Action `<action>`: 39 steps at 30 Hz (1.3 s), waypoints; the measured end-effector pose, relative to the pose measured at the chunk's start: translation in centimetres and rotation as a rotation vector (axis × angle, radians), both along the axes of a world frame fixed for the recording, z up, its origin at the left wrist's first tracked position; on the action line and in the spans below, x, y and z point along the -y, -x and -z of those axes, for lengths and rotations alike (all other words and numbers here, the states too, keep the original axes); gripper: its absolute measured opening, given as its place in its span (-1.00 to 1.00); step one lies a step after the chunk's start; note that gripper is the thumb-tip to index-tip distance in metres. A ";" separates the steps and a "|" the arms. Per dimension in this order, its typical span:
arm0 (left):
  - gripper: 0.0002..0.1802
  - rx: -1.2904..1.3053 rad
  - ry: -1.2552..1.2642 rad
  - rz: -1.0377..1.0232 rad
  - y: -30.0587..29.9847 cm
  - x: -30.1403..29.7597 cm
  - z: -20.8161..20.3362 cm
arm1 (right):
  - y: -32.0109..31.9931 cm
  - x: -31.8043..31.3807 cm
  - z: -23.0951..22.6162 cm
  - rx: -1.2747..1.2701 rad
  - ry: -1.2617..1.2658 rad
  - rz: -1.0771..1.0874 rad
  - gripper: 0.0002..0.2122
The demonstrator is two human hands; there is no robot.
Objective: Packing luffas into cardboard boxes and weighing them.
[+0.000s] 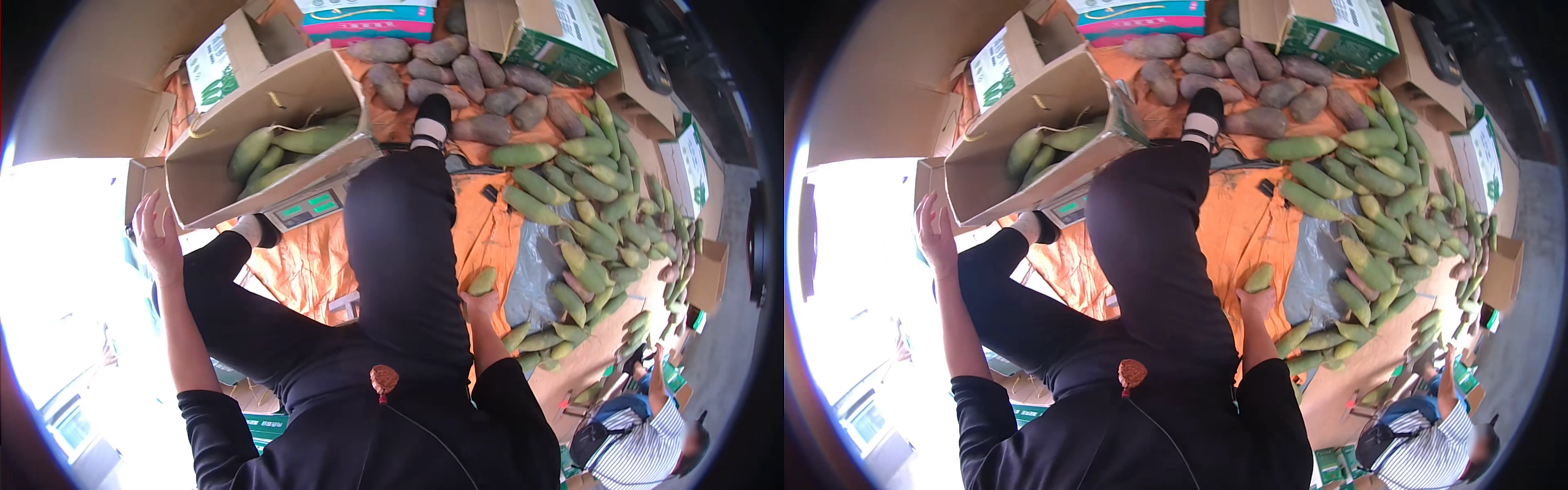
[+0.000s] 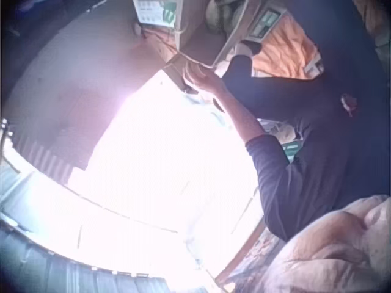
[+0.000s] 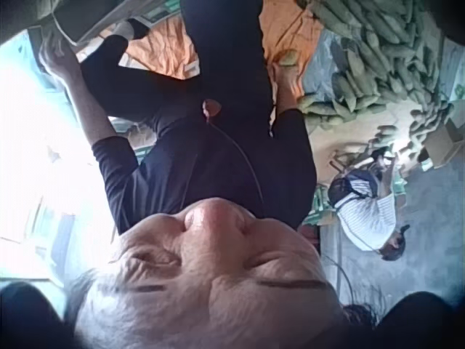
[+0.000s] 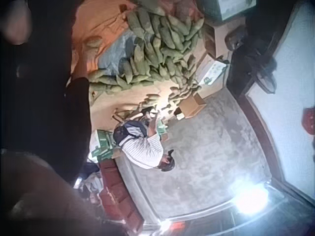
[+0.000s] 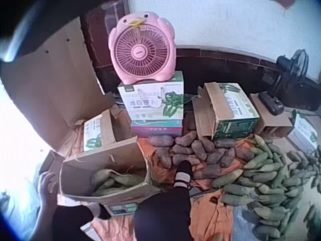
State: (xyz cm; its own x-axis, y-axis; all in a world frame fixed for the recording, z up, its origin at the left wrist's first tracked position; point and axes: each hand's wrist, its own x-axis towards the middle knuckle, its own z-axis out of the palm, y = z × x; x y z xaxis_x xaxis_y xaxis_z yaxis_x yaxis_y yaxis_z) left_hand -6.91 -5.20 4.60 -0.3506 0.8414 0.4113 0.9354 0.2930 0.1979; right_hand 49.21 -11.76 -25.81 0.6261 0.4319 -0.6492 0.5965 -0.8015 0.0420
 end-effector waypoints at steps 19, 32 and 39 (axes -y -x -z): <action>-0.65 0.075 -0.080 -0.033 1.0 0.4 0.0 | -5.5 -3.6 -2.3 -0.125 -0.459 -0.220 -0.40; -0.61 0.172 -0.053 -0.087 2.0 0.9 -0.4 | -2.2 -29.2 -18.5 -0.573 -0.710 -0.748 -0.64; -0.43 0.653 0.207 -0.185 5.5 -1.1 -1.0 | 12.3 -35.9 -31.9 -0.641 -0.654 -0.985 -0.67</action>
State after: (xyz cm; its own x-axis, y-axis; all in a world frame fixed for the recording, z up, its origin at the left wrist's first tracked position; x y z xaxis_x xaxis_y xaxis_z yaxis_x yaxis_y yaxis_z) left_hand -12.44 -4.07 5.58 -0.6155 0.7826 -0.0932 0.5761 0.5274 0.6245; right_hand 36.87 24.15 6.11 -0.4568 0.8640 -0.2118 0.7022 0.2040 -0.6821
